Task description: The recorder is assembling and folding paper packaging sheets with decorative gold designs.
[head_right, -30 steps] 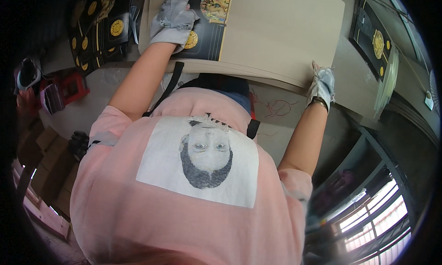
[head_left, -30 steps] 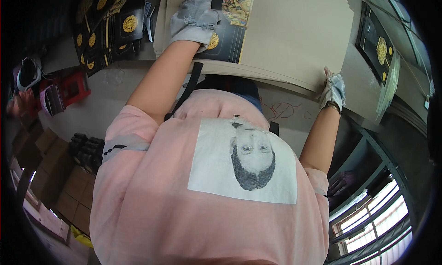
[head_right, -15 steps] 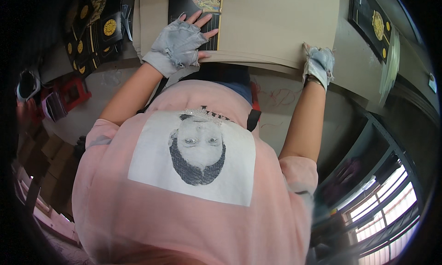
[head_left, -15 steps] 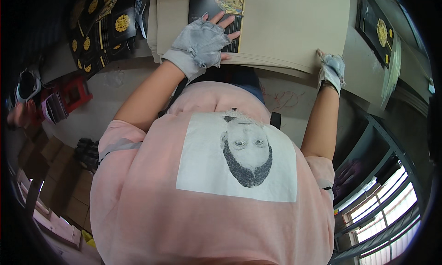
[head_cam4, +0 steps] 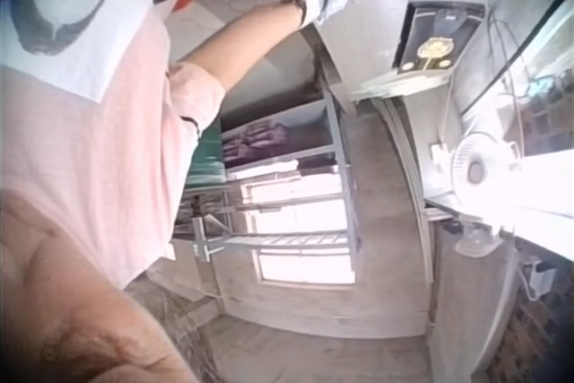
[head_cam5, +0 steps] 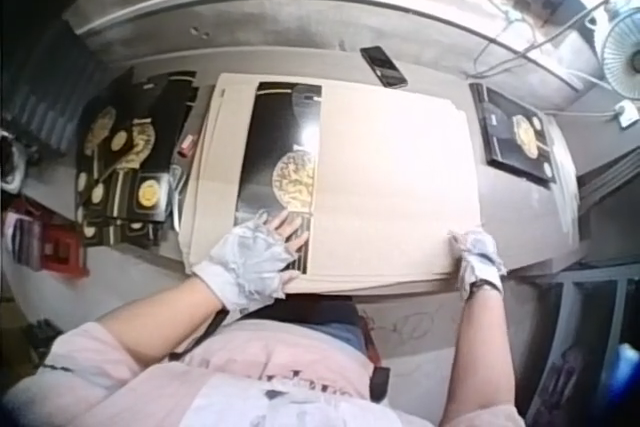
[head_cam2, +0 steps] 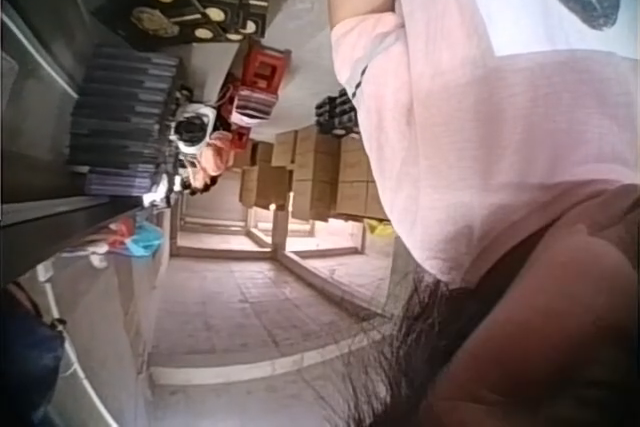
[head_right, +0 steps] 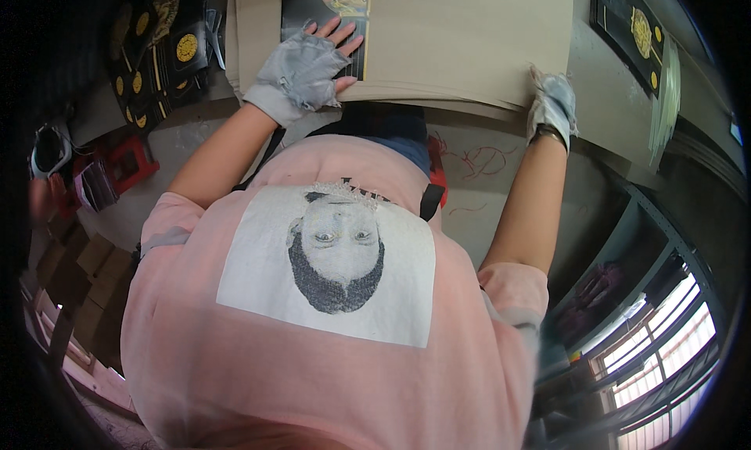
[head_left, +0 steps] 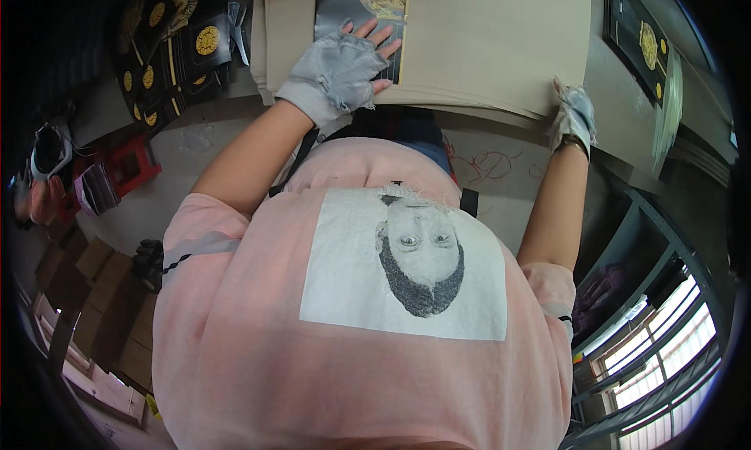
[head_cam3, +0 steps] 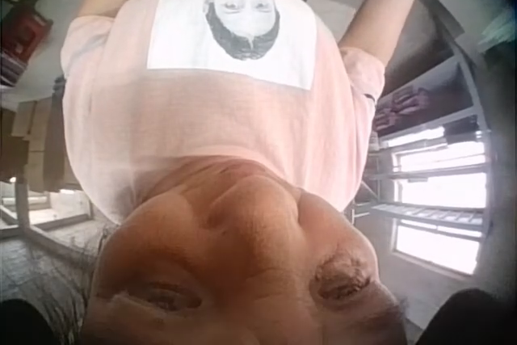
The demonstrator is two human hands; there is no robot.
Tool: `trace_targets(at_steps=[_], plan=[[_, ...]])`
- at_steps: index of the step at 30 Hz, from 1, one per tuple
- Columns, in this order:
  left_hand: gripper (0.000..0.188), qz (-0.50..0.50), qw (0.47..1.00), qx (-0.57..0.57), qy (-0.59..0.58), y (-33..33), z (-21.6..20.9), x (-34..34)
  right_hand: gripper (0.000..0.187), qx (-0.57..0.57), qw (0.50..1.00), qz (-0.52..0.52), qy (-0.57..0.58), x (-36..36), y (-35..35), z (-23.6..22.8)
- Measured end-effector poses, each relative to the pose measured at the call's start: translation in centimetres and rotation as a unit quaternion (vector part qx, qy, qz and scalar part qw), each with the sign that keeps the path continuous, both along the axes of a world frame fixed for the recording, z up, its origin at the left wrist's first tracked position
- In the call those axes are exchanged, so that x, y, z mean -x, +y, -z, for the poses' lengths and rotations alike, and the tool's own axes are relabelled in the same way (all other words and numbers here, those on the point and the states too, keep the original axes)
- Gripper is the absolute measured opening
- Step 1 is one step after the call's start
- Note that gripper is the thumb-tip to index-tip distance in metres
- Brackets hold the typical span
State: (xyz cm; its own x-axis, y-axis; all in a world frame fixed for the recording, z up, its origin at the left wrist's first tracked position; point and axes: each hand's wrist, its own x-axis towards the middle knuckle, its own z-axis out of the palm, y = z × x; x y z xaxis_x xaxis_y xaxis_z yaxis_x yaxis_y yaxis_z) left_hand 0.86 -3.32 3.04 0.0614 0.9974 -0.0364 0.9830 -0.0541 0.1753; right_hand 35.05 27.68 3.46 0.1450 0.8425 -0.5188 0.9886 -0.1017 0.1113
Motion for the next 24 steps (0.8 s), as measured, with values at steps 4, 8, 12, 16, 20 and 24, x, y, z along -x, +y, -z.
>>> trace_targets(at_steps=[4,8,12,16,20,24], plan=[[0.073,-0.015,1.000,0.021,0.000,-0.1,-0.2,-0.1,0.078,-0.056,0.918,0.127,0.371,1.3,-5.2,-4.9],[0.081,-0.028,0.998,0.006,-0.047,-0.1,0.1,0.4,0.067,-0.072,0.916,-0.128,0.374,3.7,-6.8,-7.4],[0.084,-0.035,0.997,0.002,-0.063,-0.4,-0.3,0.6,0.070,-0.172,0.843,-0.361,0.359,8.1,-9.4,-9.8],[0.085,-0.030,0.997,-0.015,-0.073,-0.3,-0.1,0.6,0.078,-0.148,0.814,-0.203,0.525,10.9,-7.4,-6.3],[0.085,-0.035,0.998,-0.012,-0.058,0.0,-0.5,0.4,0.055,-0.178,0.758,-0.112,0.617,12.7,-6.6,-2.9],[0.085,-0.051,0.998,-0.011,-0.048,-0.7,-0.4,0.4,0.065,0.072,0.521,0.277,0.804,13.2,-7.0,-8.8]])
